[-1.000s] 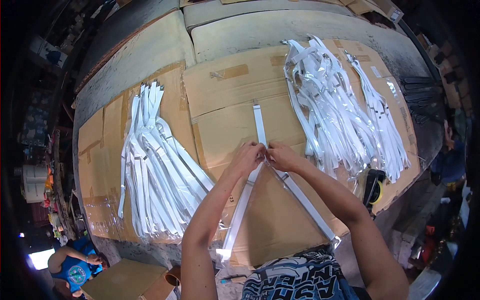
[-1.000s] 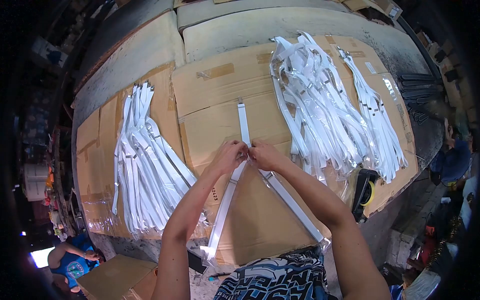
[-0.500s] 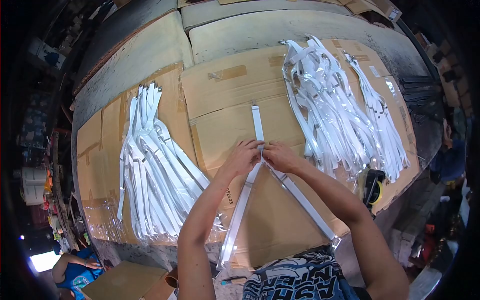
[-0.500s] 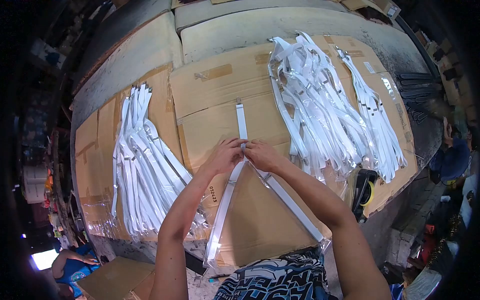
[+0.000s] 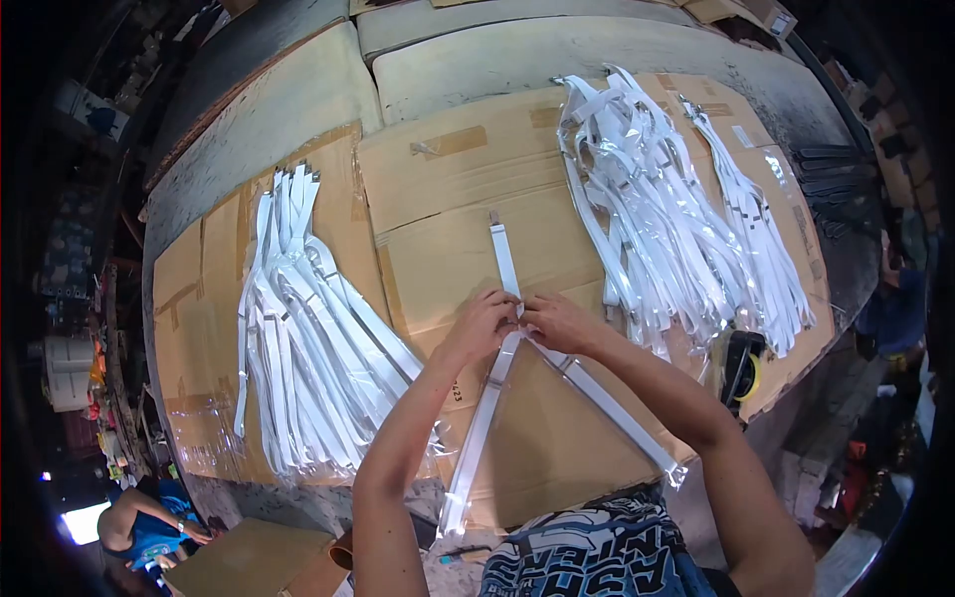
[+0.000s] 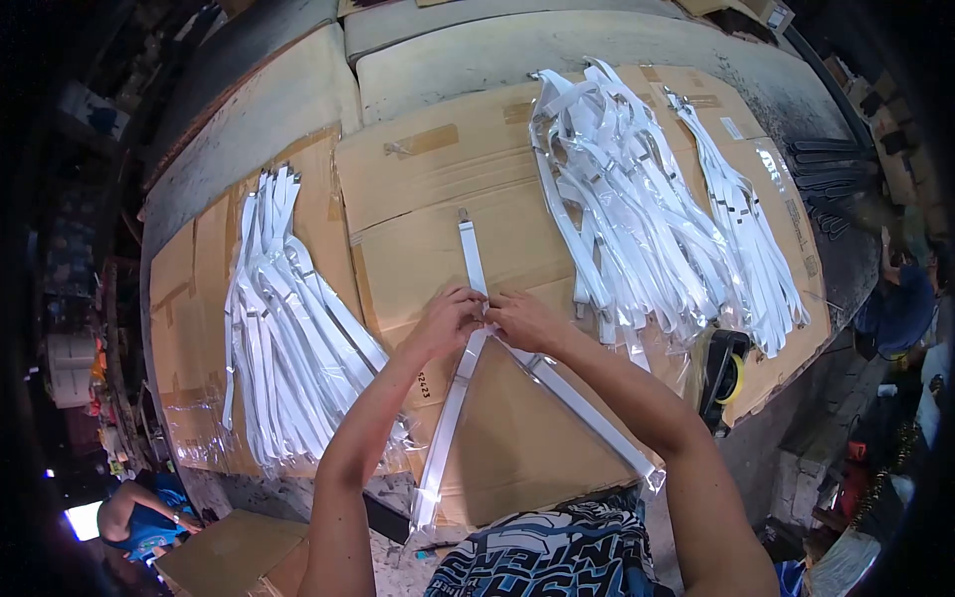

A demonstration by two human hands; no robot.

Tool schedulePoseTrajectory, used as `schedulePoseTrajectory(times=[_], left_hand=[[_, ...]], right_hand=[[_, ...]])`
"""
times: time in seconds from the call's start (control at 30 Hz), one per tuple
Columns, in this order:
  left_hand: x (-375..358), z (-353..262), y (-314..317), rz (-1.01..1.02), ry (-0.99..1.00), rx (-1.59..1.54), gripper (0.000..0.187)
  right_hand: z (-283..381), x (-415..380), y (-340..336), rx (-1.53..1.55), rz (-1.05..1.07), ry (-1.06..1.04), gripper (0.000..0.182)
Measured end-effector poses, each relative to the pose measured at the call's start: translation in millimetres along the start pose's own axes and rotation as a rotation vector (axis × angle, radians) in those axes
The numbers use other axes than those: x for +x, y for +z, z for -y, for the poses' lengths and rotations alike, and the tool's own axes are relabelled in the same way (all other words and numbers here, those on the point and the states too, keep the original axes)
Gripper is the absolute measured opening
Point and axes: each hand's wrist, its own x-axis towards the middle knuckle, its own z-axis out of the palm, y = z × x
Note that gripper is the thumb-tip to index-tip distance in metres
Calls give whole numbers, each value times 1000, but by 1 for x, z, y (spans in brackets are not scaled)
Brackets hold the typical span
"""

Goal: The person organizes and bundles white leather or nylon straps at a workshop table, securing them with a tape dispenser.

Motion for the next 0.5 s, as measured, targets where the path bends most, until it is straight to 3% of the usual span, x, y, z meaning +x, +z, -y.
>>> schedulePoseTrajectory(times=[0.17,0.5], left_hand=[[-4,4,1,-12,7,-71,10],[-14,1,8,-82,20,-142,15]], right_hand=[[2,4,-1,38,104,72,9],[9,17,5,180,99,262,12]])
